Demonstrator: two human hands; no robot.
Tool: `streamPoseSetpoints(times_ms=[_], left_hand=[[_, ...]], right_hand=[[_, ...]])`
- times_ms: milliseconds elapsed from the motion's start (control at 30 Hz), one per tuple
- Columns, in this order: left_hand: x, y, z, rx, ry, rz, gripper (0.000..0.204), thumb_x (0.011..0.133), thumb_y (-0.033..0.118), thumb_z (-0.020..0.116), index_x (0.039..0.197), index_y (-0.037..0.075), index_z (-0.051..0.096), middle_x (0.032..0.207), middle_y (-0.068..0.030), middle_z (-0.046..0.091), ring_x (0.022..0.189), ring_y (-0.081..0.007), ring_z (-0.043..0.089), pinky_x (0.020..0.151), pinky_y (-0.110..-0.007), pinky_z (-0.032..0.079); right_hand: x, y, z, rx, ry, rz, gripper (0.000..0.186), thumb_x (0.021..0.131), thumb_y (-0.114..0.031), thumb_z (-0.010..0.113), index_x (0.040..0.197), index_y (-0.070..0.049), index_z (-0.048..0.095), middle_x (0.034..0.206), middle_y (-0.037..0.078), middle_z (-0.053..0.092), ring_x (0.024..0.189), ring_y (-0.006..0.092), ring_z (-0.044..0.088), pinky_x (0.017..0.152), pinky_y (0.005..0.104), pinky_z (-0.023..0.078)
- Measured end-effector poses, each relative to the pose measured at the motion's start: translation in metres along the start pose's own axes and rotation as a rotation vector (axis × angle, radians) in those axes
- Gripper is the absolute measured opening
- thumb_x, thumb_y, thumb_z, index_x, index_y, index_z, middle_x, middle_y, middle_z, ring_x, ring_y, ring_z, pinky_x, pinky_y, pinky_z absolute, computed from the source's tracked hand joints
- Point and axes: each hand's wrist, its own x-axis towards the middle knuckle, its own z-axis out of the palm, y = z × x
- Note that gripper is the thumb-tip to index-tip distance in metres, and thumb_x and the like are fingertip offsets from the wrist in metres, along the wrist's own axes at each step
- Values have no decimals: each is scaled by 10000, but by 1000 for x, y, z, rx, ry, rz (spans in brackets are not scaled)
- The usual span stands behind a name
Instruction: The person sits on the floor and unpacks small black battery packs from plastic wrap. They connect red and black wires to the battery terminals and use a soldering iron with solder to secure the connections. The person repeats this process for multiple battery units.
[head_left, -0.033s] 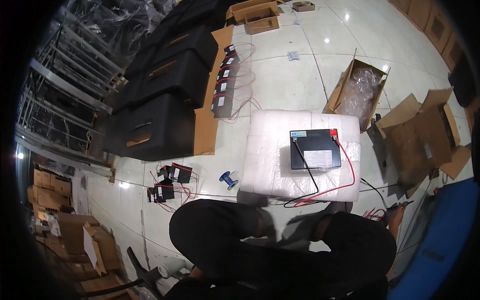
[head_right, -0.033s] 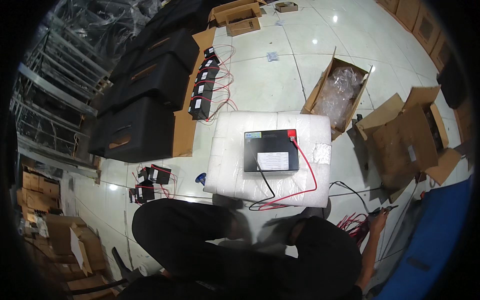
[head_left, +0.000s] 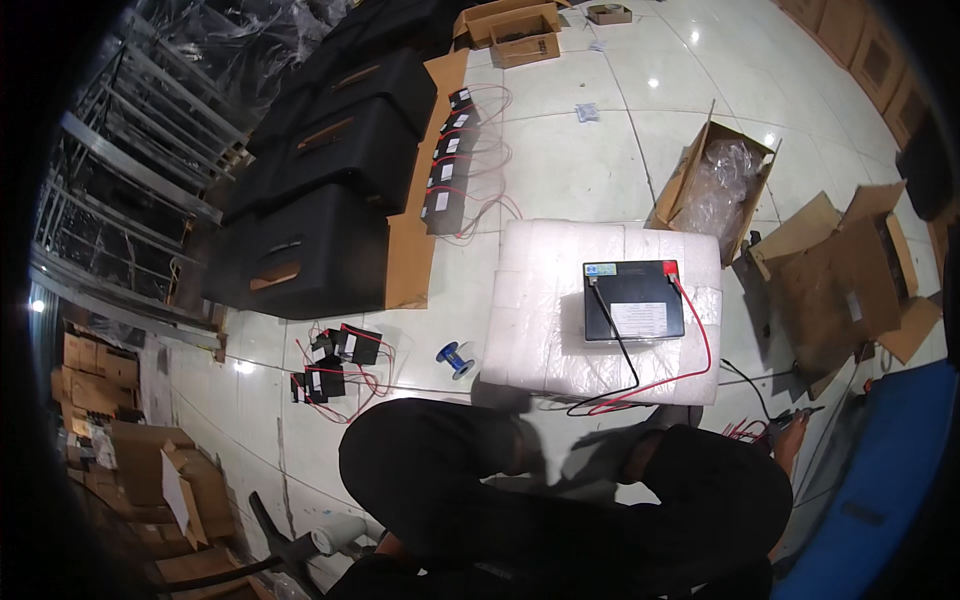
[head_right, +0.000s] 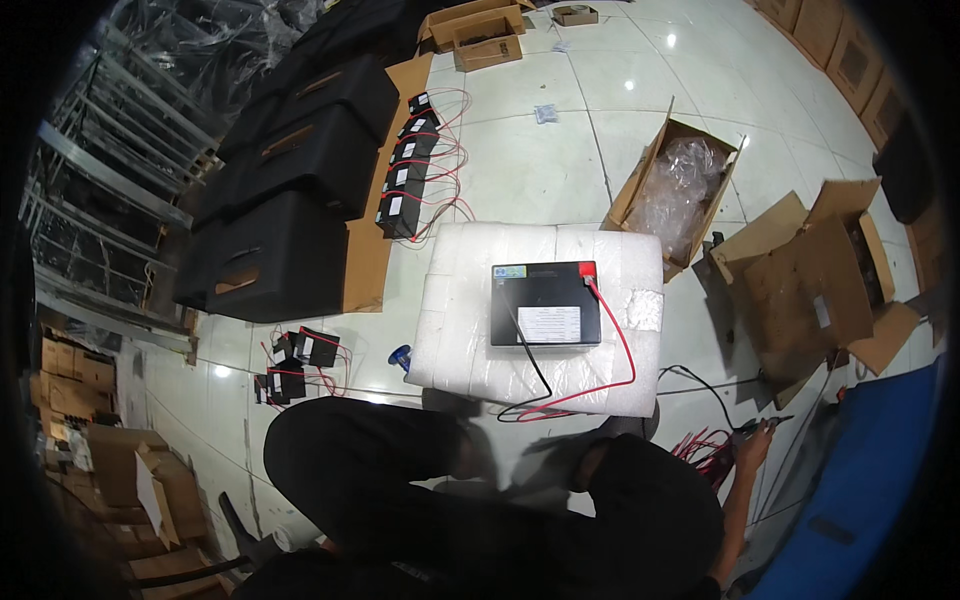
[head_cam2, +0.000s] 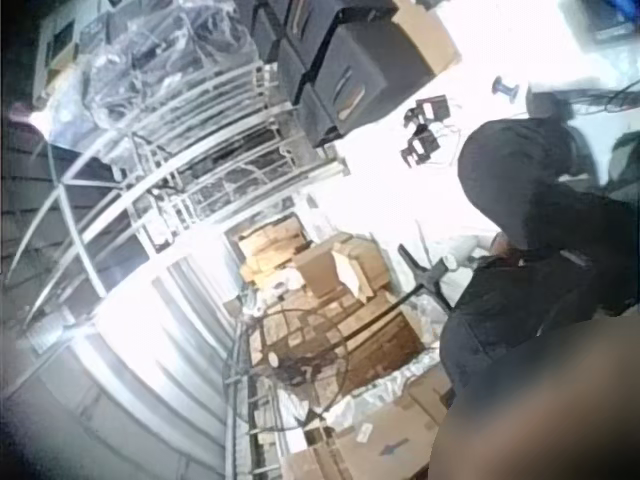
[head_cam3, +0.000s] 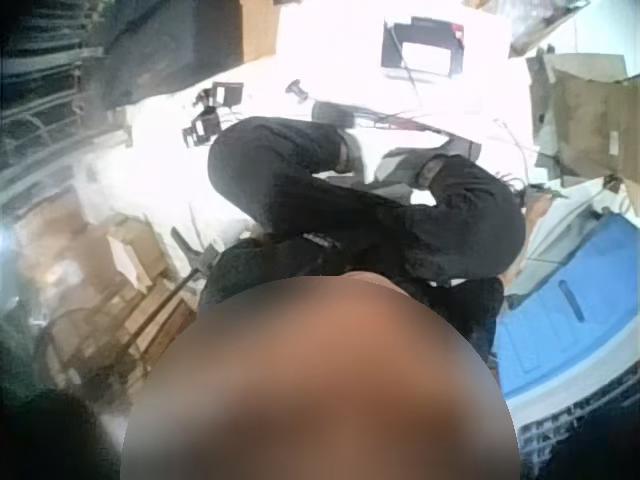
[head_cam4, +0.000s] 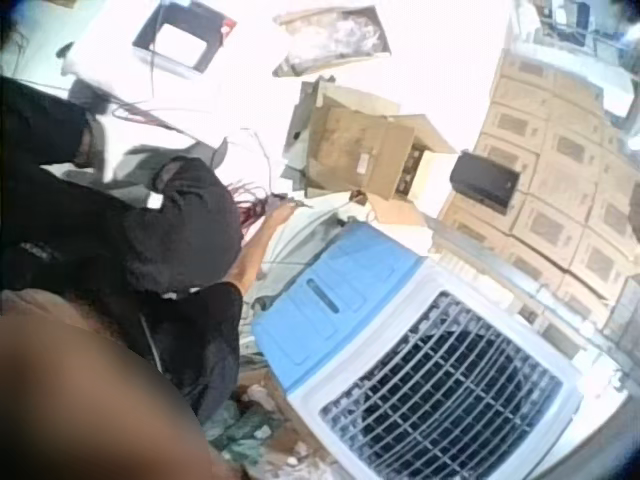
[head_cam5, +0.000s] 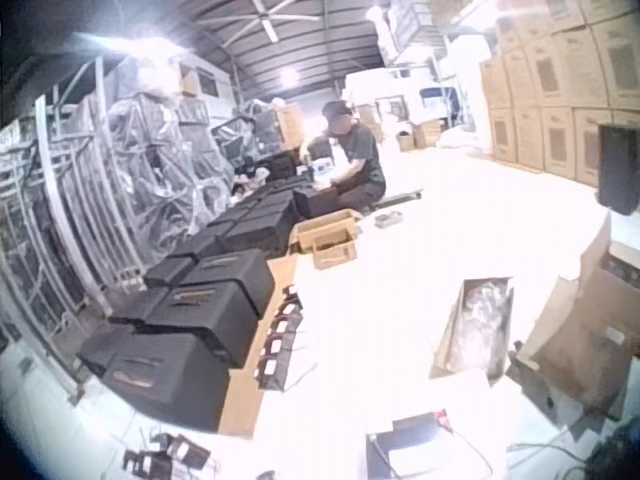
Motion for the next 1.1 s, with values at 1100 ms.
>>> streamPoseSetpoints(times_ms=[1100], left_hand=[[19,-34,4,-120,232,98,102,696,40,781,781,69,734,765,-46,699,818,-261,625,779,-389,460]], right_hand=[[-81,-511,-445,234,-374,-950,174,925,-110,666,873,45,605,756,138,612,639,218,606,576,376,473]])
